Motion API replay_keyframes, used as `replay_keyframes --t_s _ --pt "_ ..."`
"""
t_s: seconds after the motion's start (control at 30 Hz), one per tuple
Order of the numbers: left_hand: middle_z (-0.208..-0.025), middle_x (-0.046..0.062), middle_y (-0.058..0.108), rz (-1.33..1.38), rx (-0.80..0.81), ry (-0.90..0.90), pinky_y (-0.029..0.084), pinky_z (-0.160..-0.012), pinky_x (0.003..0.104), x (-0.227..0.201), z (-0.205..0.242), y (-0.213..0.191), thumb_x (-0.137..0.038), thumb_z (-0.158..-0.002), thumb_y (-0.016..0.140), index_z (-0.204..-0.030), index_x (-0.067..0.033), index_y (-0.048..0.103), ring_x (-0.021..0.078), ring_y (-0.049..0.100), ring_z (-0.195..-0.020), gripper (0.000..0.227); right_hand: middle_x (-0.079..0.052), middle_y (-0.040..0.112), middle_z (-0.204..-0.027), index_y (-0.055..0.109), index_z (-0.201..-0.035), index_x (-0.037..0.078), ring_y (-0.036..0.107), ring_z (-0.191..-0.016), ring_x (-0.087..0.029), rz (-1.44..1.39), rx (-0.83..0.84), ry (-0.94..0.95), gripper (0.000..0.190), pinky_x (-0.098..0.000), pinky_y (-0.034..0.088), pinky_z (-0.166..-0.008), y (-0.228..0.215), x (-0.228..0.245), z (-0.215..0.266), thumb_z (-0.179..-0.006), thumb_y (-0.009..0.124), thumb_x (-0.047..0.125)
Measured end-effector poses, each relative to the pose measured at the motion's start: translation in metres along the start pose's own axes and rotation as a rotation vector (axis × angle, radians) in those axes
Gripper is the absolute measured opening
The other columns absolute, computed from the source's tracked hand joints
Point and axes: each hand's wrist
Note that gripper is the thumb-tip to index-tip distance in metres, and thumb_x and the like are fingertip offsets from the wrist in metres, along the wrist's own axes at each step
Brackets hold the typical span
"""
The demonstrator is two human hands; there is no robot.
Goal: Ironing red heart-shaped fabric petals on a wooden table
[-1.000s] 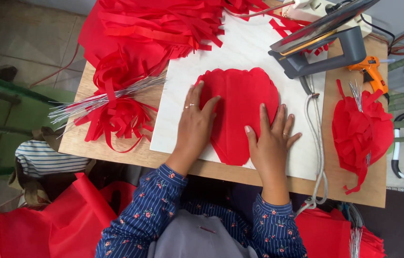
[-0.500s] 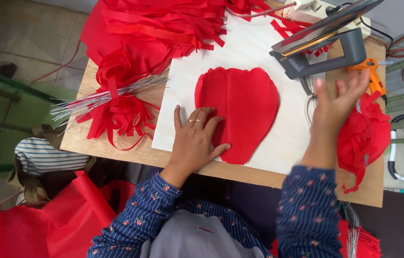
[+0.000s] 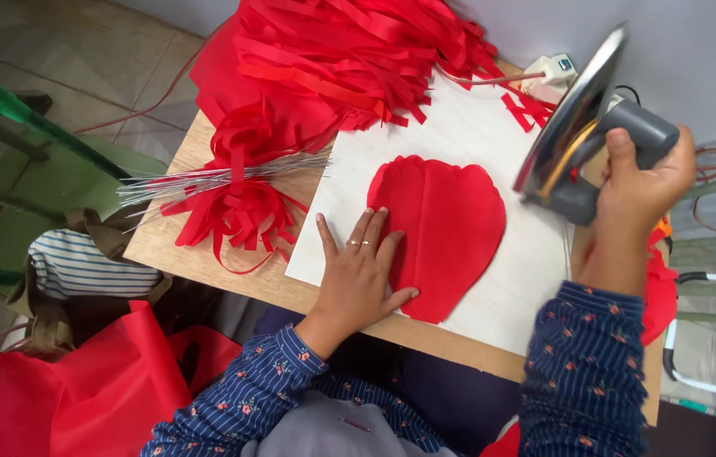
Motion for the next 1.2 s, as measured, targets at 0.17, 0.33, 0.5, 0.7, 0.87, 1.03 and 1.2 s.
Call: replay_keyframes --t_s 0.17,0.33,0.5,0.7,0.87,1.03,1.2 --pt "-0.163 0.027 0.033 -0.010 0.040 -0.031 0.008 -0.108 0.088 0.001 0.000 0.000 -0.080 -0.084 0.049 -0.138 -0.0165 0.056 0.0413 0.029 -0.152 0.084 -0.004 0.059 -0.084 0.062 -0.101 0.008 0.053 -0.077 -0.019 0.764 0.429 -0.161 0.040 -0.0373 0.042 -0.067 0.019 0.108 0.026 -0.099 0.091 0.036" --pt "-0.168 0.024 0.018 0.052 0.330 -0.127 -0.011 -0.105 0.090 -0.001 -0.007 -0.013 -0.077 -0.079 0.063 -0.156 -0.0116 0.032 0.0405 0.010 -0.156 0.105 -0.020 0.068 -0.067 0.070 -0.099 0.007 0.069 -0.067 -0.045 1.062 0.742 -0.138 0.048 -0.0473 0.051 -0.057 0.060 0.148 0.069 -0.082 0.083 0.050" --pt "-0.170 0.021 0.015 0.077 0.360 -0.124 -0.011 -0.105 0.090 0.000 -0.011 -0.014 -0.077 -0.081 0.061 -0.157 -0.0060 0.031 0.0386 0.002 -0.158 0.108 -0.019 0.070 -0.066 0.072 -0.106 0.004 0.071 -0.063 -0.040 1.102 0.776 -0.126 0.045 -0.0413 0.051 -0.055 0.074 0.144 0.083 -0.085 0.082 0.043" --pt "-0.171 0.021 0.013 0.106 0.395 -0.145 -0.014 -0.102 0.091 0.001 -0.013 -0.014 -0.078 -0.079 0.062 -0.159 -0.0068 0.029 0.0458 0.001 -0.156 0.112 -0.015 0.070 -0.067 0.071 -0.103 0.011 0.073 -0.070 -0.038 1.192 0.802 -0.122 0.051 -0.0412 0.053 -0.058 0.073 0.125 0.069 -0.084 0.080 0.057" --pt "-0.171 0.021 0.010 0.089 0.417 -0.148 -0.013 -0.102 0.092 0.002 -0.014 -0.015 -0.080 -0.077 0.062 -0.161 -0.0074 0.024 0.0468 0.000 -0.156 0.117 -0.011 0.067 -0.064 0.070 -0.097 0.010 0.072 -0.065 -0.035 1.187 0.736 -0.126 0.047 -0.0365 0.051 -0.056 0.065 0.104 0.058 -0.085 0.083 0.053" --pt "-0.171 0.020 0.009 0.069 0.422 -0.145 -0.012 -0.102 0.092 0.002 -0.015 -0.014 -0.082 -0.078 0.060 -0.163 -0.0051 0.018 0.0467 0.000 -0.156 0.122 -0.014 0.066 -0.063 0.070 -0.100 0.009 0.071 -0.068 -0.037 1.188 0.706 -0.102 0.048 -0.0385 0.051 -0.056 0.063 0.118 0.060 -0.087 0.082 0.054" --pt "-0.171 0.021 0.008 0.062 0.431 -0.138 -0.012 -0.102 0.092 0.002 -0.014 -0.011 -0.082 -0.079 0.059 -0.162 -0.0010 0.016 0.0463 -0.001 -0.156 0.124 -0.016 0.071 -0.067 0.073 -0.100 0.008 0.073 -0.070 -0.038 1.133 0.815 -0.070 0.047 -0.0405 0.053 -0.058 0.086 0.134 0.081 -0.080 0.084 0.049"
Point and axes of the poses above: each hand's wrist, its own z-axis away from the middle knuckle, its own y-axis out of the palm, x = y × z
